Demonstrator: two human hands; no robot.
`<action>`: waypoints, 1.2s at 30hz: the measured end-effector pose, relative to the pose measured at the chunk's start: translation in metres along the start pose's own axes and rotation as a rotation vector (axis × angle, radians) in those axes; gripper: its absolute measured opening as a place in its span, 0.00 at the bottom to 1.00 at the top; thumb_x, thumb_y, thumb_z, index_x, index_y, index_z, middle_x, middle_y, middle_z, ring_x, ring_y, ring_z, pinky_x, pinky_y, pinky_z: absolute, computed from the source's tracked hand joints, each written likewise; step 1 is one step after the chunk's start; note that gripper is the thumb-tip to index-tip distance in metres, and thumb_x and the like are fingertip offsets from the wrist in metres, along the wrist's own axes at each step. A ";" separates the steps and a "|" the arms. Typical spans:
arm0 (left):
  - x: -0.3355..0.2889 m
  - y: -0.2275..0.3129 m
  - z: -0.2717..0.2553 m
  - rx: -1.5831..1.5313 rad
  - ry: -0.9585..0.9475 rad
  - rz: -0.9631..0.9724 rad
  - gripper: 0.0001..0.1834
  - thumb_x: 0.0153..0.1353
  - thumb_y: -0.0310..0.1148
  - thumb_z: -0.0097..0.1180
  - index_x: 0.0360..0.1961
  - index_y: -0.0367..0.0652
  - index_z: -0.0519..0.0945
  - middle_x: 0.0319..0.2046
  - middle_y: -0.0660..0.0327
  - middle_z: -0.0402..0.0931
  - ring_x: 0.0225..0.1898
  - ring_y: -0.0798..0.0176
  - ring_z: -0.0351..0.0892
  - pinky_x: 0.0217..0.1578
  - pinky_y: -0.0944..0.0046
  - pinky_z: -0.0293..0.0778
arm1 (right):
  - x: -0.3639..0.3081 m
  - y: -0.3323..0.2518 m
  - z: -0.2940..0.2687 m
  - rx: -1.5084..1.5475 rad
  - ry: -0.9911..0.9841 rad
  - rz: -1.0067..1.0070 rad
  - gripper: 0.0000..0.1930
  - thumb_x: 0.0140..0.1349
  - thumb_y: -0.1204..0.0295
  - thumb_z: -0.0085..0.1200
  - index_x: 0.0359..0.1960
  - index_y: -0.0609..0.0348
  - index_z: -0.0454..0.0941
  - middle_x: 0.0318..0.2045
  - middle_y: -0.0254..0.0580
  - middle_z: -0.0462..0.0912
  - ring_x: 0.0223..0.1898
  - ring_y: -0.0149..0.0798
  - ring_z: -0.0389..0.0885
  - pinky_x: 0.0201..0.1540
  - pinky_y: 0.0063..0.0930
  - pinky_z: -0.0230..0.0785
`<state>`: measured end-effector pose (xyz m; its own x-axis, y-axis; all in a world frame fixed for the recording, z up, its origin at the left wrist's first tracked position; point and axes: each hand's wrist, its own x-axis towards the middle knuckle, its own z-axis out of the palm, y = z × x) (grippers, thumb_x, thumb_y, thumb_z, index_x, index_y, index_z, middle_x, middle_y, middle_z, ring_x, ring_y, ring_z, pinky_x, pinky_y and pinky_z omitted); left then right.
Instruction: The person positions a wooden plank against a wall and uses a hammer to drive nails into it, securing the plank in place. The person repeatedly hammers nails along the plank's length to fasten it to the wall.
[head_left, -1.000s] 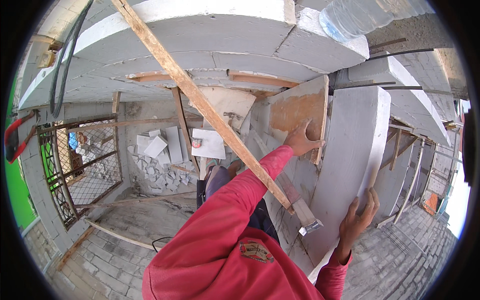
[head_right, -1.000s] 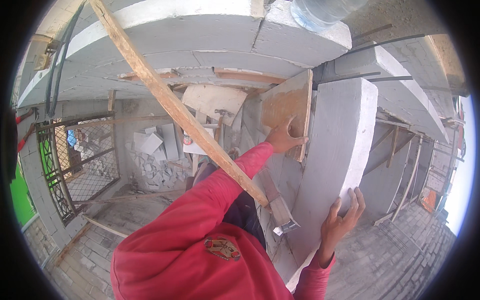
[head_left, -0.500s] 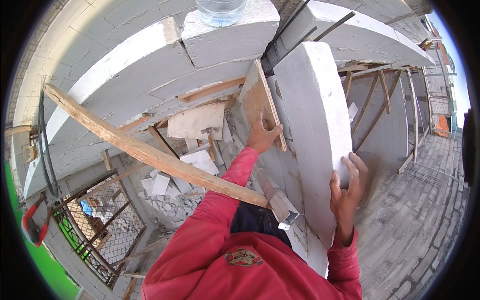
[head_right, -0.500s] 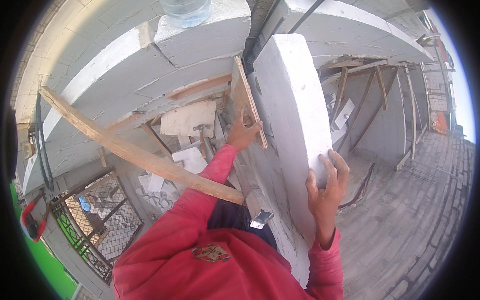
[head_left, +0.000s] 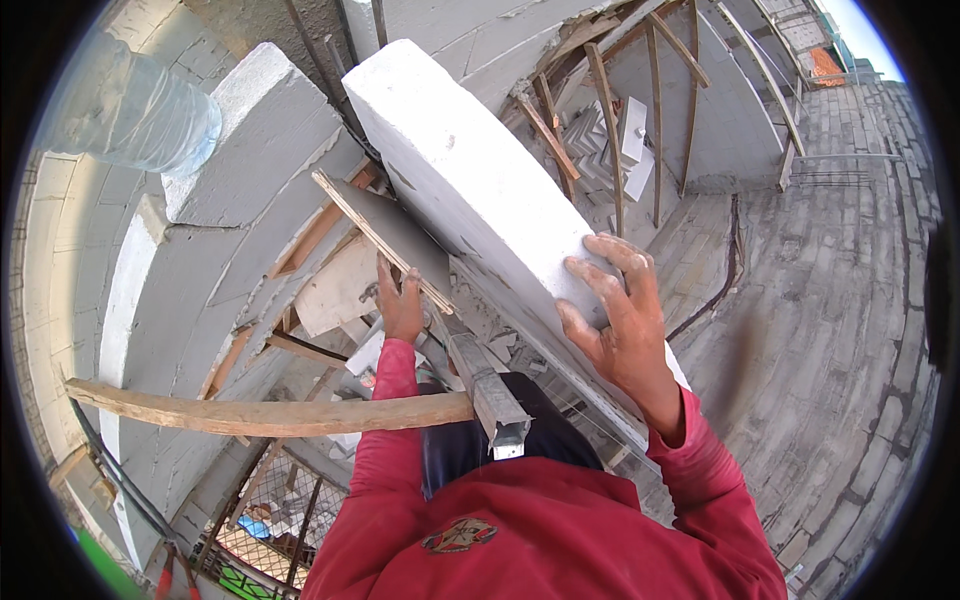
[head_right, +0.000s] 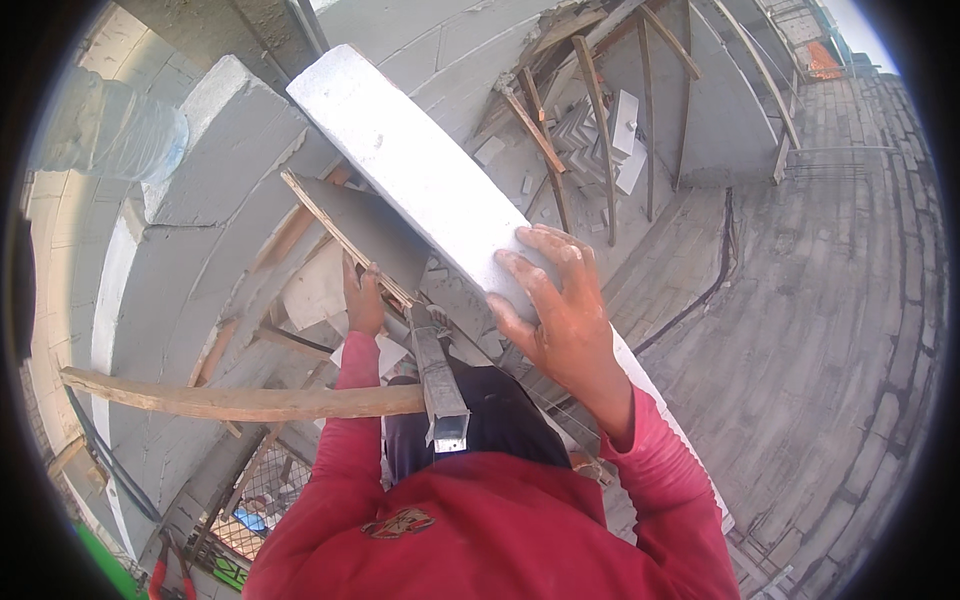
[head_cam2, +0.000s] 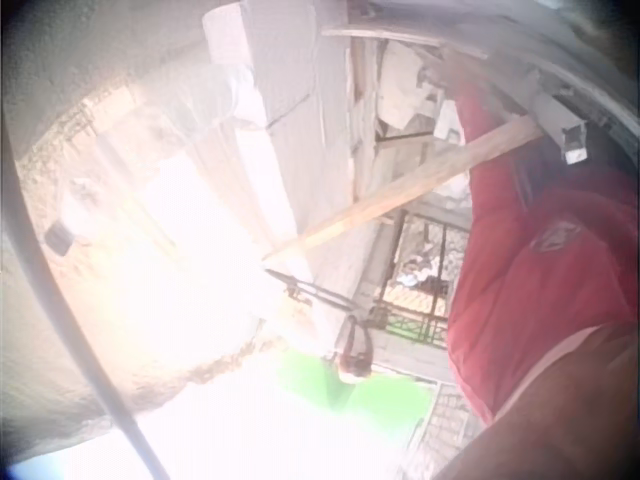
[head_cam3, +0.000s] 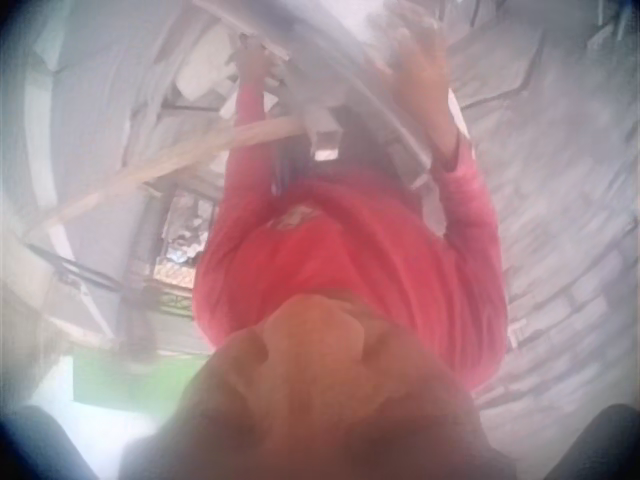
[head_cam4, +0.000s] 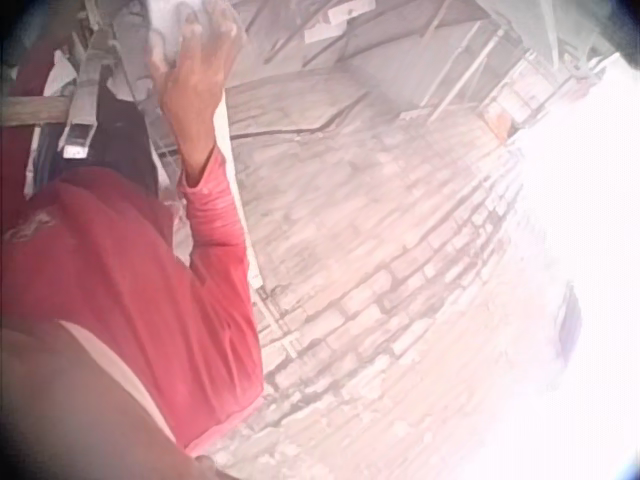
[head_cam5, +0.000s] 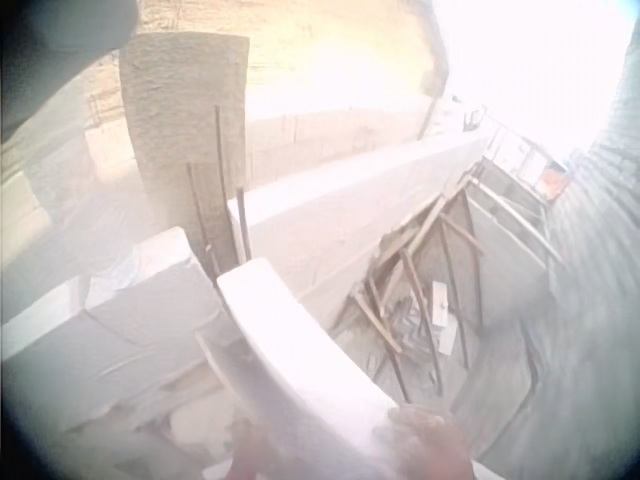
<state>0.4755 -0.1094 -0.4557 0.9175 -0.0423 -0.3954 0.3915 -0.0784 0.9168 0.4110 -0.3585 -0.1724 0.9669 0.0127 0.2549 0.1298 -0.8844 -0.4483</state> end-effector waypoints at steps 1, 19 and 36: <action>-0.002 0.000 -0.001 -0.049 -0.003 0.002 0.43 0.71 0.27 0.56 0.82 0.30 0.51 0.77 0.41 0.61 0.76 0.48 0.65 0.74 0.54 0.62 | 0.000 0.000 0.000 0.000 -0.004 0.000 0.27 0.53 0.75 0.75 0.57 0.58 0.82 0.61 0.51 0.78 0.62 0.59 0.78 0.62 0.49 0.76; 0.016 0.020 0.011 -0.155 -0.085 -0.094 0.49 0.72 0.33 0.64 0.84 0.39 0.47 0.78 0.43 0.58 0.77 0.47 0.63 0.64 0.56 0.78 | 0.000 0.001 0.000 0.017 0.013 -0.004 0.26 0.54 0.73 0.75 0.56 0.57 0.82 0.60 0.50 0.78 0.62 0.59 0.78 0.61 0.49 0.76; 0.030 0.039 0.048 -0.206 -0.082 -0.012 0.50 0.71 0.34 0.67 0.84 0.45 0.47 0.77 0.40 0.57 0.76 0.44 0.63 0.61 0.51 0.82 | -0.002 0.001 -0.002 0.066 0.007 0.023 0.29 0.54 0.71 0.78 0.59 0.54 0.81 0.62 0.50 0.77 0.65 0.60 0.77 0.65 0.52 0.76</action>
<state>0.5151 -0.1614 -0.4349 0.9075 -0.1237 -0.4015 0.4156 0.1253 0.9009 0.4085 -0.3607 -0.1714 0.9682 -0.0114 0.2499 0.1215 -0.8518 -0.5097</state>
